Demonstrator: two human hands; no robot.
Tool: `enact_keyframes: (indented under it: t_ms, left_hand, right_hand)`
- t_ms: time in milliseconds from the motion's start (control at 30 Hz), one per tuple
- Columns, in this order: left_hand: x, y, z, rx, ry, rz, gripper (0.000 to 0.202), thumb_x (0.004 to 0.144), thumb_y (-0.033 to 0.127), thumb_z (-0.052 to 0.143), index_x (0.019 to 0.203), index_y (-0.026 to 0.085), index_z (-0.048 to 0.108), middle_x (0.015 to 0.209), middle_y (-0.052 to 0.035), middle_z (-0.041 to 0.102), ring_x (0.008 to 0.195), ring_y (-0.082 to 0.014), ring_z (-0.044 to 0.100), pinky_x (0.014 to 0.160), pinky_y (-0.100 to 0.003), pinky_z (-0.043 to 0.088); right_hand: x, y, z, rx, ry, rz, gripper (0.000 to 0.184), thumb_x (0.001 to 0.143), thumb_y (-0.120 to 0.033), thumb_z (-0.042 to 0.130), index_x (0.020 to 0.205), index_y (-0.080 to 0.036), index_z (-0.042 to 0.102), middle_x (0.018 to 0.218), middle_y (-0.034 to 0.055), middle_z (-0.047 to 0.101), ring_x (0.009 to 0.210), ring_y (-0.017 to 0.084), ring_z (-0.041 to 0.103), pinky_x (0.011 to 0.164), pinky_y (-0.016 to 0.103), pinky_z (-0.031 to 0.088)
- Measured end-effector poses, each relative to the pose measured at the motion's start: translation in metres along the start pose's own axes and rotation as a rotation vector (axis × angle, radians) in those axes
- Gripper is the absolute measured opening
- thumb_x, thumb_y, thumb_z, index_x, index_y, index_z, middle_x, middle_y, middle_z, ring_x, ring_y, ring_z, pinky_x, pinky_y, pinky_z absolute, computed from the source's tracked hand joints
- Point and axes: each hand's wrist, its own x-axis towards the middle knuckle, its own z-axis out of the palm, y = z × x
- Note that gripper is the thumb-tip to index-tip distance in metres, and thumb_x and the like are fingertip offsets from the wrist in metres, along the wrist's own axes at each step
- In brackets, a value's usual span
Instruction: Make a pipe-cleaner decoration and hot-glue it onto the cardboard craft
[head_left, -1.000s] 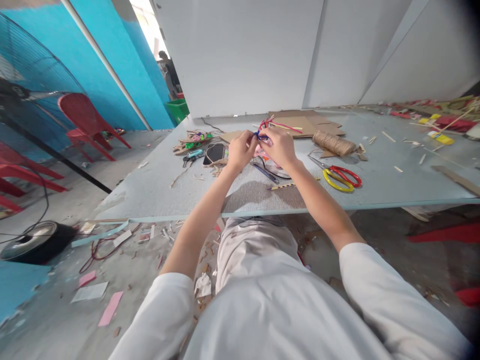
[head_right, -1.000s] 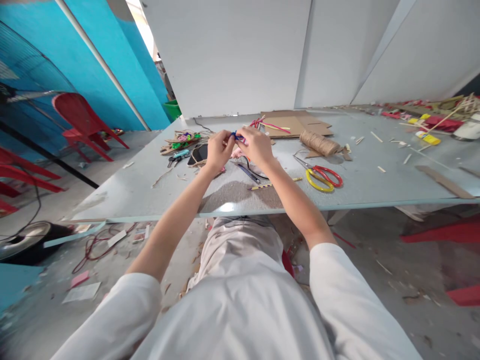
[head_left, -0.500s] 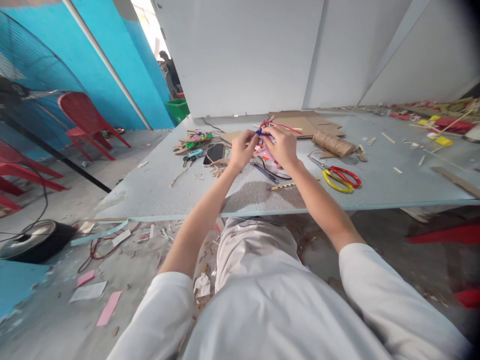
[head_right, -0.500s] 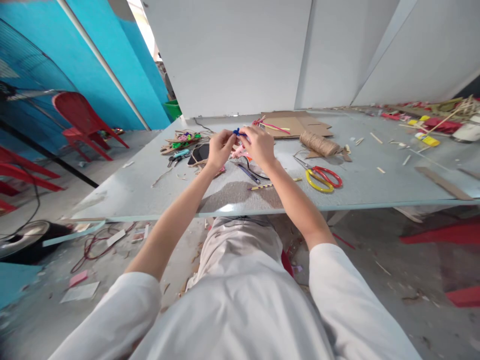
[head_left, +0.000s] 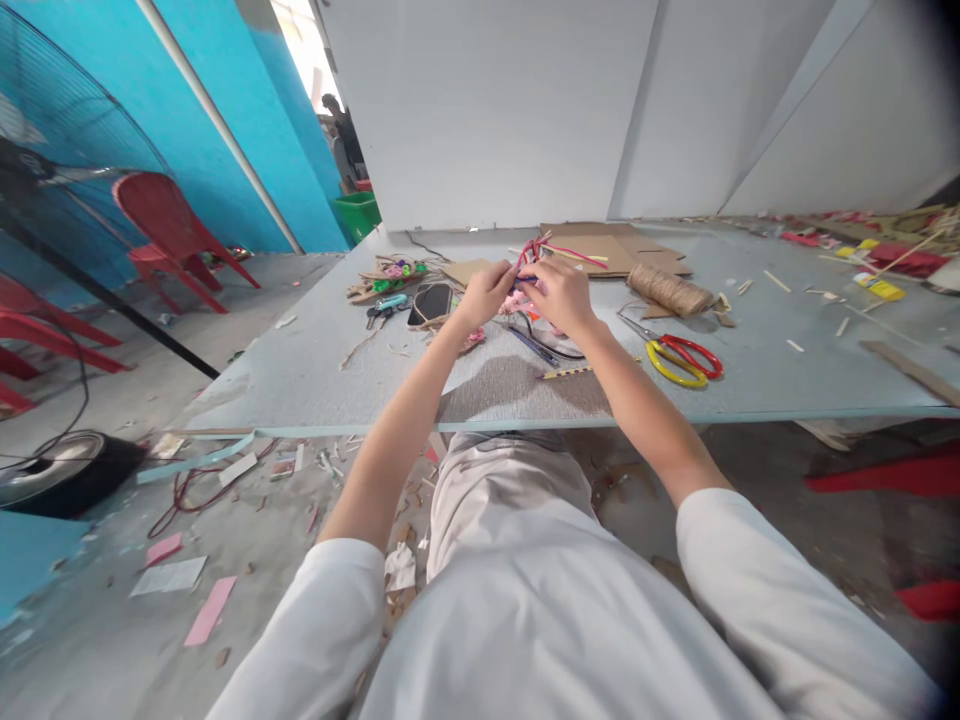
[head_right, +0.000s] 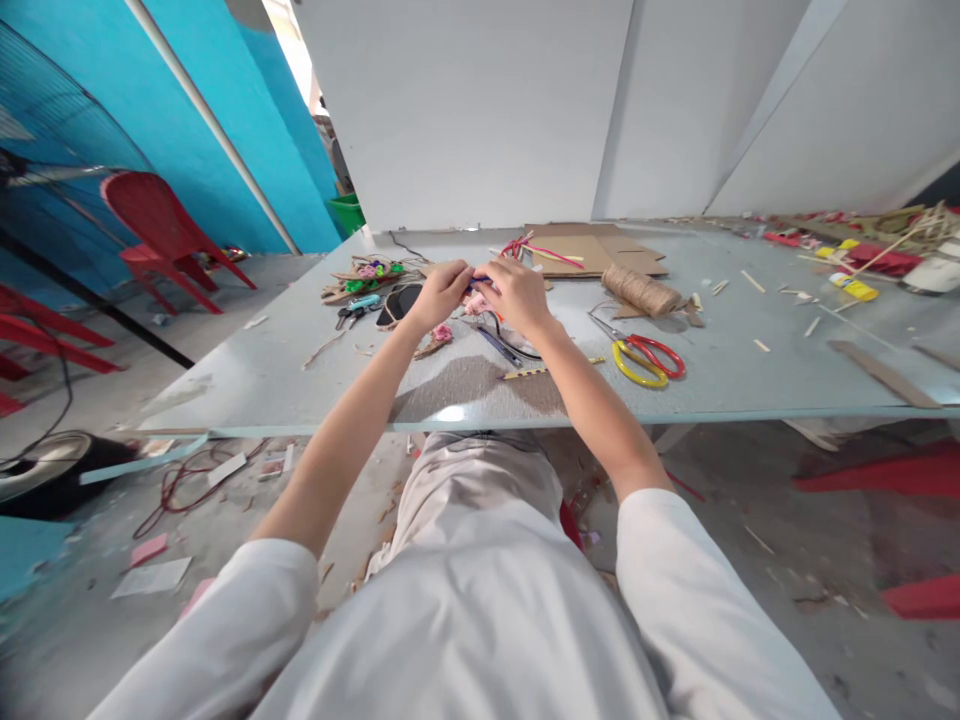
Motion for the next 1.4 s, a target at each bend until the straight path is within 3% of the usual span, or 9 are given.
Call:
enact_keyframes:
  t_ms: [267,400,633,1000,1200,1400]
  left_hand:
    - [-0.005,-0.001,-0.007,-0.053,-0.203,-0.149,0.030,0.092,0.039,0.051,0.082,0.011,0.059,0.069,0.0013,0.059,0.056,-0.0079,0.055,0.052,-0.021,0.046]
    - [-0.005,0.001,-0.013,-0.118,-0.251,-0.202,0.029,0.091,0.035,0.053,0.076,0.011,0.059,0.062,0.0009,0.059,0.051,-0.0063,0.054,0.045,-0.017,0.039]
    - [-0.003,0.004,-0.016,-0.192,-0.167,-0.219,0.026,0.090,0.026,0.054,0.068,0.013,0.057,0.055,0.0005,0.058,0.044,-0.0038,0.051,0.040,-0.013,0.031]
    - [0.001,0.006,-0.004,-0.219,0.014,-0.170,0.027,0.090,0.021,0.052,0.065,0.014,0.053,0.051,0.0030,0.052,0.041,-0.0019,0.045,0.040,-0.012,0.032]
    - [0.001,0.005,-0.003,-0.110,0.040,-0.098,0.023,0.090,0.021,0.050,0.069,0.014,0.057,0.056,0.0000,0.060,0.047,-0.0054,0.055,0.042,-0.013,0.036]
    - [-0.002,-0.001,0.001,0.073,0.072,-0.003,0.021,0.088,0.021,0.051,0.070,0.015,0.059,0.057,-0.0007,0.062,0.053,-0.0097,0.060,0.049,-0.017,0.042]
  right_hand:
    - [-0.001,0.000,0.000,0.031,-0.068,-0.050,0.010,0.086,-0.025,0.055,0.085,-0.019,0.064,0.089,0.0062,0.068,0.089,0.021,0.058,0.076,0.032,0.041]
    - [0.000,-0.002,-0.003,0.064,-0.082,-0.097,0.012,0.086,-0.028,0.056,0.084,-0.019,0.065,0.087,0.0059,0.068,0.089,0.022,0.058,0.078,0.033,0.042]
    - [0.000,-0.010,0.000,0.030,-0.079,-0.039,0.021,0.090,-0.023,0.045,0.097,-0.016,0.065,0.095,0.0084,0.067,0.092,0.021,0.059,0.081,0.032,0.043]
    - [0.004,-0.022,-0.002,-0.114,-0.071,0.057,0.025,0.094,-0.022,0.038,0.094,-0.017,0.062,0.095,0.0096,0.064,0.096,0.023,0.057,0.080,0.033,0.043]
    - [0.001,-0.016,-0.002,-0.087,-0.019,0.032,0.023,0.092,-0.028,0.043,0.094,-0.018,0.064,0.091,0.0077,0.066,0.090,0.022,0.059,0.075,0.032,0.043]
    - [0.001,-0.016,-0.002,-0.143,-0.060,0.073,0.019,0.088,-0.025,0.048,0.088,-0.018,0.066,0.086,0.0075,0.067,0.086,0.023,0.060,0.069,0.032,0.041]
